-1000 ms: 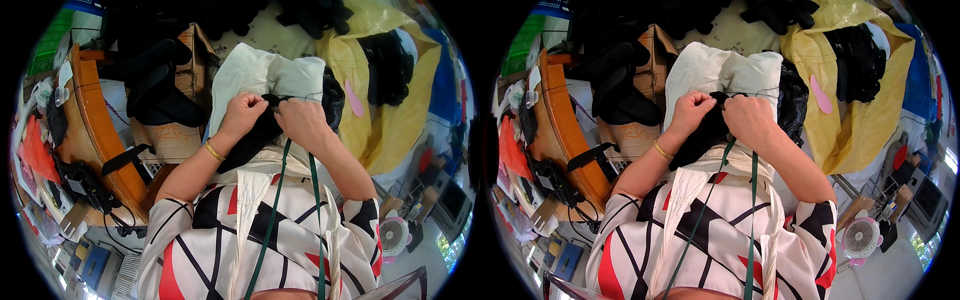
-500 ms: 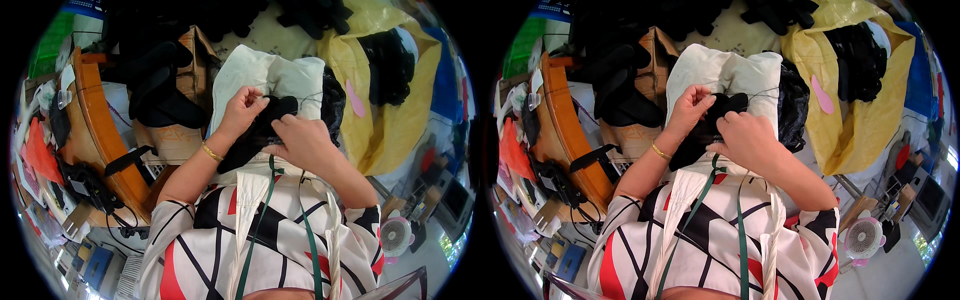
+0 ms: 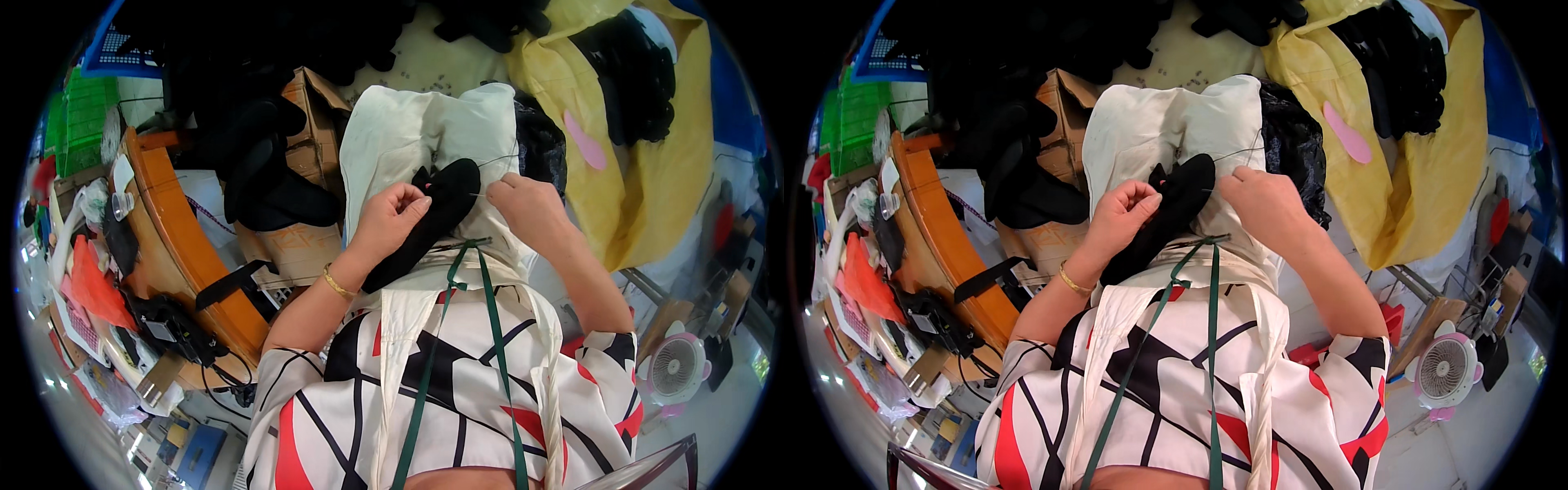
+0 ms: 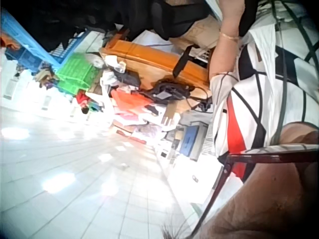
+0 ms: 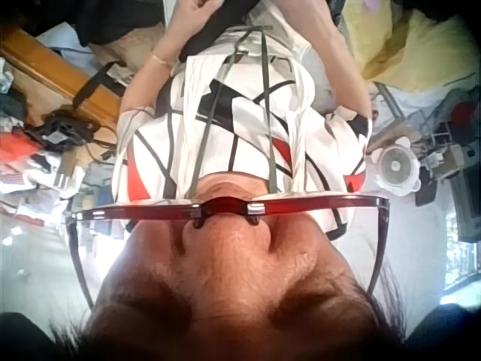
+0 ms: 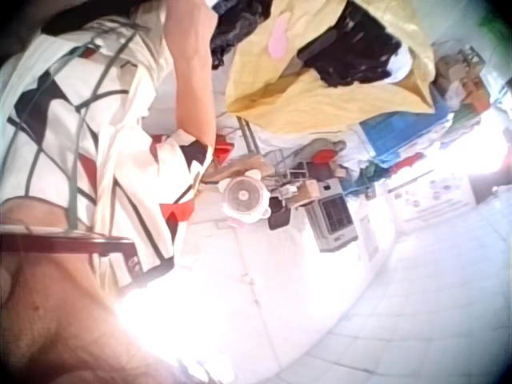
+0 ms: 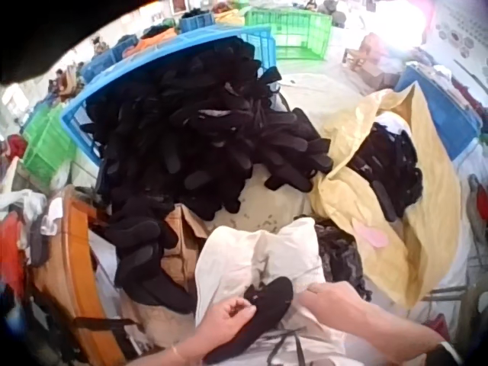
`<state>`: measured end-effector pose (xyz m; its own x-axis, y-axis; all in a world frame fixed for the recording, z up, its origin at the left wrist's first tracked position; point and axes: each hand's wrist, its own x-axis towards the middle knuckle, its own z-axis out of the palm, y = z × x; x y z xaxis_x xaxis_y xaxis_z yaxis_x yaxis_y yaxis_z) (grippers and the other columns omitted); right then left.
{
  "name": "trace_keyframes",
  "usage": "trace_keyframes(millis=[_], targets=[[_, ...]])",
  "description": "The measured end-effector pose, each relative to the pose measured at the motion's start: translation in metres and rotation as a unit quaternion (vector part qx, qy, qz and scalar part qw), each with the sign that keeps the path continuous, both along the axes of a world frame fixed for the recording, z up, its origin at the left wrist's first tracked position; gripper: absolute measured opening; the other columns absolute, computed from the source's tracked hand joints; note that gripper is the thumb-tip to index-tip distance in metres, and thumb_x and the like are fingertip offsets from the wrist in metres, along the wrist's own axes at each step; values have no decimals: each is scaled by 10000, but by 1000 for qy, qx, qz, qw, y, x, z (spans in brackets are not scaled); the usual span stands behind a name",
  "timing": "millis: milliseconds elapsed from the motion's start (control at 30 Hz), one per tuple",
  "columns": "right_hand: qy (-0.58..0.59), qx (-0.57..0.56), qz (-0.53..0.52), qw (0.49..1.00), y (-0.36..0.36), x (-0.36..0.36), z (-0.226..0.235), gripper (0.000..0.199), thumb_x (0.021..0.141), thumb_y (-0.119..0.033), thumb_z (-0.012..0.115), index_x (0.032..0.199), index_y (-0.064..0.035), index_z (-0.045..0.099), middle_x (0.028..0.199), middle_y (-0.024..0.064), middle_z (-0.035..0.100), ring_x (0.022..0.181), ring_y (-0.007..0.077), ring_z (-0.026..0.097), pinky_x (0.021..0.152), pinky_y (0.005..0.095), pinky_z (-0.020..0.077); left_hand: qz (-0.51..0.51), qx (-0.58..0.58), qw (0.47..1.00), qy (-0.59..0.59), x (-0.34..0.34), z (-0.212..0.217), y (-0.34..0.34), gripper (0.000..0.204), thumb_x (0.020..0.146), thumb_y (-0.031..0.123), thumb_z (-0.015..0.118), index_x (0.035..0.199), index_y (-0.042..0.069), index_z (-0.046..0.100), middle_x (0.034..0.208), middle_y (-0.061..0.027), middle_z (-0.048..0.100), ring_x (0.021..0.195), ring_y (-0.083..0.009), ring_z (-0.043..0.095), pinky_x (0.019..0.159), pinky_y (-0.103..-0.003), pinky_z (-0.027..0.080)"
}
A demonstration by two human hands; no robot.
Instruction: The person sits on the floor and sews a black shoe using a needle and thread. They repeatedly insert the needle into the shoe's sole and pull the thread through to stitch the material.
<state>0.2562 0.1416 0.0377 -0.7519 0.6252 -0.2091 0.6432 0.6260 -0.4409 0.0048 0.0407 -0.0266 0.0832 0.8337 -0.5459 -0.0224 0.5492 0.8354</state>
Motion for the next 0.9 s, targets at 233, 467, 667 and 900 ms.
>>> trace_keyframes(millis=[233,467,667,900], targets=[[294,-373,-279,834,20,30,-6,181,931,0,561,1087,-34,648,748,11,611,665,100,599,629,257,508,-44,-1,999,-10,15,7,11,215,868,163,726,847,22,565,754,26,544,705,-78,470,628,-256,422],[392,-391,-291,780,55,33,-25,202,1003,-138,530,1088,-6,656,840,18,619,780,90,591,713,254,518,-109,221,915,320,34,66,27,160,776,2,663,925,12,607,812,-80,569,731,-211,535,705,-314,458],[210,-264,-154,928,43,12,-18,446,934,-345,671,761,39,525,638,95,458,616,135,411,555,330,383,47,197,968,147,44,61,19,160,799,75,658,895,-51,636,831,-142,587,771,-271,552,698,-368,466],[250,-224,-190,923,23,10,-16,441,902,-314,678,702,43,513,593,130,457,551,182,408,527,362,392,84,104,980,146,64,63,14,231,838,177,696,932,-31,660,834,-138,654,712,-245,598,687,-343,493]])
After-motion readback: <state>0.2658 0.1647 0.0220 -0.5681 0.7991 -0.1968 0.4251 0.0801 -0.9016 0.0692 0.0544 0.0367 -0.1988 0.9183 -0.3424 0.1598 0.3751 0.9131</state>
